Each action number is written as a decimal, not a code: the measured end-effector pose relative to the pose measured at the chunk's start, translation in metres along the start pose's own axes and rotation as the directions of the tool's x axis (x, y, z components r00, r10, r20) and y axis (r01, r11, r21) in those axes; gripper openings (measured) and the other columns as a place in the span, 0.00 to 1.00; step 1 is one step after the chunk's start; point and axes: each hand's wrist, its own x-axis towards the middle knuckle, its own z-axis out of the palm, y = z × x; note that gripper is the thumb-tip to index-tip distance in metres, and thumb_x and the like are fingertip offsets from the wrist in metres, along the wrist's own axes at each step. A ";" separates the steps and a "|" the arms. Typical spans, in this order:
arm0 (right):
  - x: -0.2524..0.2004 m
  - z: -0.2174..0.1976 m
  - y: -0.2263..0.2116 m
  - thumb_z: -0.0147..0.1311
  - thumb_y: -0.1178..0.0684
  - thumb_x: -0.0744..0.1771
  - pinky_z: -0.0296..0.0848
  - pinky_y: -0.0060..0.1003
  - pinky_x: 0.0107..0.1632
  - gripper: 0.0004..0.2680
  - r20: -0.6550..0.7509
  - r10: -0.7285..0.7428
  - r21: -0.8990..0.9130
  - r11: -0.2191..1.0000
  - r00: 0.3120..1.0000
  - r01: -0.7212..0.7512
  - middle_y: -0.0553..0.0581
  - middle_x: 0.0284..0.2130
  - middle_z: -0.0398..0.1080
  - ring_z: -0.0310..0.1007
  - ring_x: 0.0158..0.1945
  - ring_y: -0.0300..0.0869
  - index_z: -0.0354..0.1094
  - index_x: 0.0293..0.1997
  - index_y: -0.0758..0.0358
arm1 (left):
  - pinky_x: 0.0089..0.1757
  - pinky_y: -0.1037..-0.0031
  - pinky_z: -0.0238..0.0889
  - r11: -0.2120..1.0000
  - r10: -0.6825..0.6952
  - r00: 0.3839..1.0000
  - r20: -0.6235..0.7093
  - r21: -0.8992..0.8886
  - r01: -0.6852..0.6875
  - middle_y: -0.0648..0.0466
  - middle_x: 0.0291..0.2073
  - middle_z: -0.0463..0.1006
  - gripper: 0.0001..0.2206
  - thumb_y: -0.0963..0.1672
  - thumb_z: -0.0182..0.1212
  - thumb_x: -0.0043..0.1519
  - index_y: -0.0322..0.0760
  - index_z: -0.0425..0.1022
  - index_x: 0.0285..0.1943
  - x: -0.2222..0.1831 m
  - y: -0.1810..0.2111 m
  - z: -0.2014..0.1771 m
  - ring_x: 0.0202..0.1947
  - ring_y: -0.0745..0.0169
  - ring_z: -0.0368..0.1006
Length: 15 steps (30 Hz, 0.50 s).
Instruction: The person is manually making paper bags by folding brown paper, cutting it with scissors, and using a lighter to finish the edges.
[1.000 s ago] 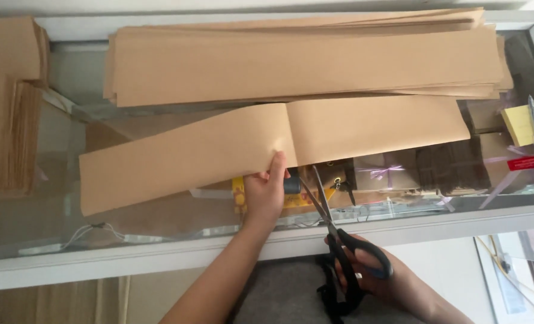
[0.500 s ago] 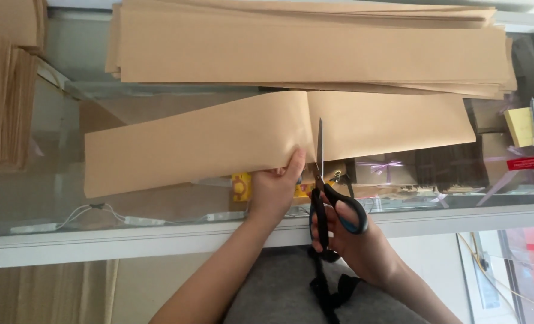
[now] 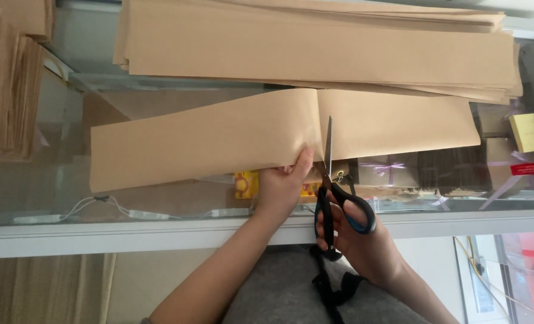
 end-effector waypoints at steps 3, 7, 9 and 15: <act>-0.001 0.002 -0.002 0.58 0.40 0.64 0.66 0.48 0.35 0.17 0.000 0.007 -0.001 1.000 1.000 -0.007 0.65 0.38 0.69 0.67 0.38 0.51 0.69 0.54 0.55 | 0.45 0.73 0.77 0.998 0.068 0.998 -0.014 -0.011 -0.068 0.58 0.27 0.83 0.10 0.48 0.70 0.62 0.42 0.80 0.31 0.002 -0.005 0.001 0.36 0.65 0.82; -0.001 0.002 -0.003 0.56 0.41 0.65 0.66 0.49 0.35 0.16 0.015 0.009 -0.005 1.000 1.000 -0.009 0.64 0.38 0.68 0.68 0.38 0.51 0.69 0.54 0.55 | 0.45 0.73 0.77 0.999 0.048 0.999 -0.002 -0.016 -0.048 0.57 0.29 0.84 0.09 0.48 0.70 0.61 0.40 0.82 0.35 0.001 -0.001 0.000 0.37 0.65 0.82; -0.001 0.001 -0.003 0.57 0.40 0.64 0.66 0.49 0.35 0.17 0.014 0.017 -0.013 1.000 1.000 -0.017 0.63 0.38 0.68 0.68 0.38 0.51 0.68 0.55 0.55 | 0.47 0.73 0.78 0.999 0.038 0.999 -0.001 -0.026 -0.038 0.55 0.34 0.86 0.09 0.48 0.69 0.61 0.38 0.84 0.40 0.002 -0.002 0.000 0.42 0.63 0.84; 0.002 -0.002 -0.002 0.57 0.40 0.65 0.67 0.48 0.35 0.16 0.051 0.012 0.007 1.000 0.999 -0.013 0.63 0.37 0.69 0.68 0.37 0.50 0.70 0.55 0.54 | 0.42 0.74 0.73 0.991 0.131 0.991 -0.007 -0.013 -0.131 0.62 0.20 0.77 0.18 0.47 0.70 0.62 0.47 0.70 0.20 0.006 -0.012 0.001 0.30 0.71 0.77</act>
